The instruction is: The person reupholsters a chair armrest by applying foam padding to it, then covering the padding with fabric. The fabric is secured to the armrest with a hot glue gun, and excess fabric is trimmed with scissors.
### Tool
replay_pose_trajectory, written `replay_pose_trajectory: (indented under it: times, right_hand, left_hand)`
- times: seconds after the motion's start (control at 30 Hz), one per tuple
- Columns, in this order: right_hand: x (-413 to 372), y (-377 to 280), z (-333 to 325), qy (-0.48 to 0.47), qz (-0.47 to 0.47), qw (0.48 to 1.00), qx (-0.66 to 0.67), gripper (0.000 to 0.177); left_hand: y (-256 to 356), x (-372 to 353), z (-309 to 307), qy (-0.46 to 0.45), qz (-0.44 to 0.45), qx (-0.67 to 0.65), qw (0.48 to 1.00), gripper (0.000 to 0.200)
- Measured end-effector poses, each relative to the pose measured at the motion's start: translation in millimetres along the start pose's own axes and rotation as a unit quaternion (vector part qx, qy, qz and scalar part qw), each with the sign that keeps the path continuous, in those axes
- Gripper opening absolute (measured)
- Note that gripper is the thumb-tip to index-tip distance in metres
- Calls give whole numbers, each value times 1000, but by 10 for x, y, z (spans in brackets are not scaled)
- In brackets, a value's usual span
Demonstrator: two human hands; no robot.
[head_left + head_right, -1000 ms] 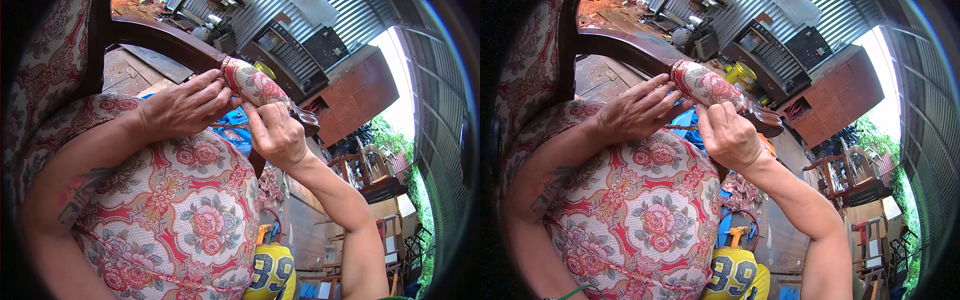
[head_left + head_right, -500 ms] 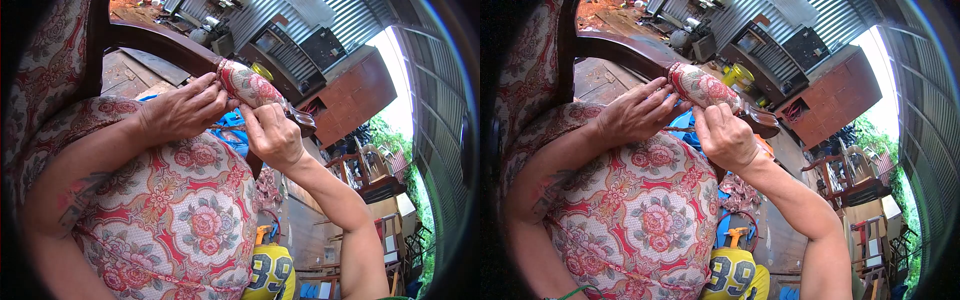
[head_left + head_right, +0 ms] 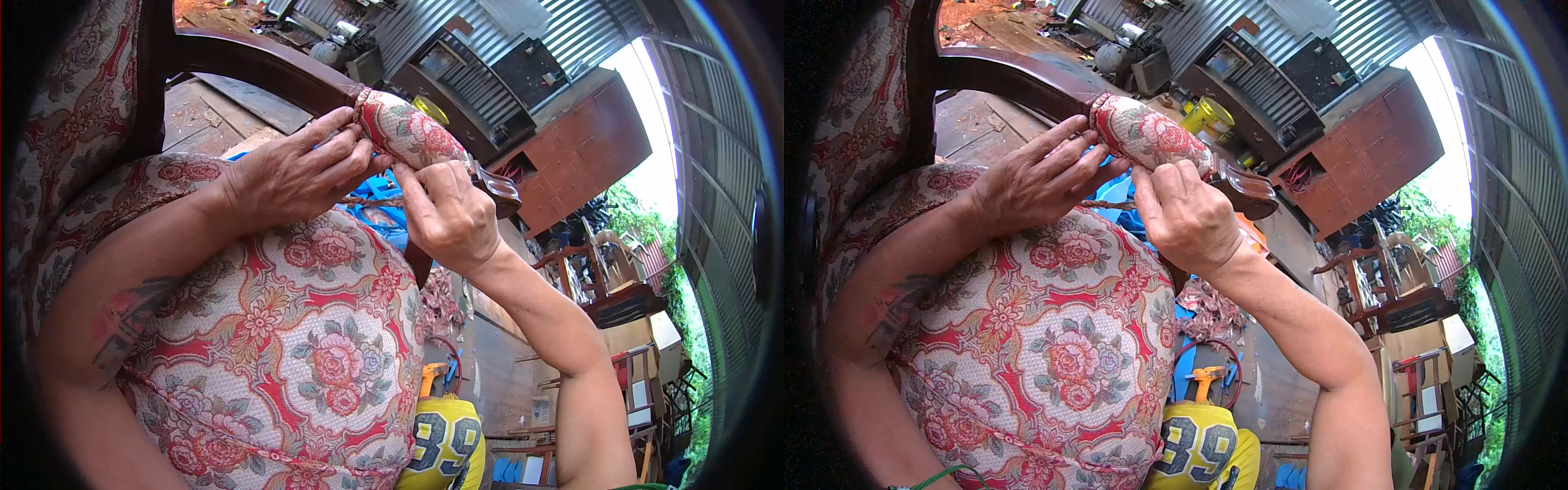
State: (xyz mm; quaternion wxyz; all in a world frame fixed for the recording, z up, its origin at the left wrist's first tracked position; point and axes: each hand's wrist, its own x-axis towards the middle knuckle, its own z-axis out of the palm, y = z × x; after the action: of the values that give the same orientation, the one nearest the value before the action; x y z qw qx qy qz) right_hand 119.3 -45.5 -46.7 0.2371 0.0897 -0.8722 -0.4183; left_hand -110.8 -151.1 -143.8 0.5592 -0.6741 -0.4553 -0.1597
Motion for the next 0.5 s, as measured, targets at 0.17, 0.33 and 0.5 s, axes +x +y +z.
replay_pose_trajectory:
  times: [0.17,0.33,0.5]
  right_hand:
    - [-18,-64,8,21,28,999,19,34]
    - [-109,-274,-19,67,213,972,69,11]
    - [-181,-532,-76,39,413,901,130,16]
  left_hand:
    - [6,23,-9,1,-1,4,1000,65]
    - [7,25,-18,4,5,7,1000,64]
    - [-4,36,-33,-1,1,7,1000,63]
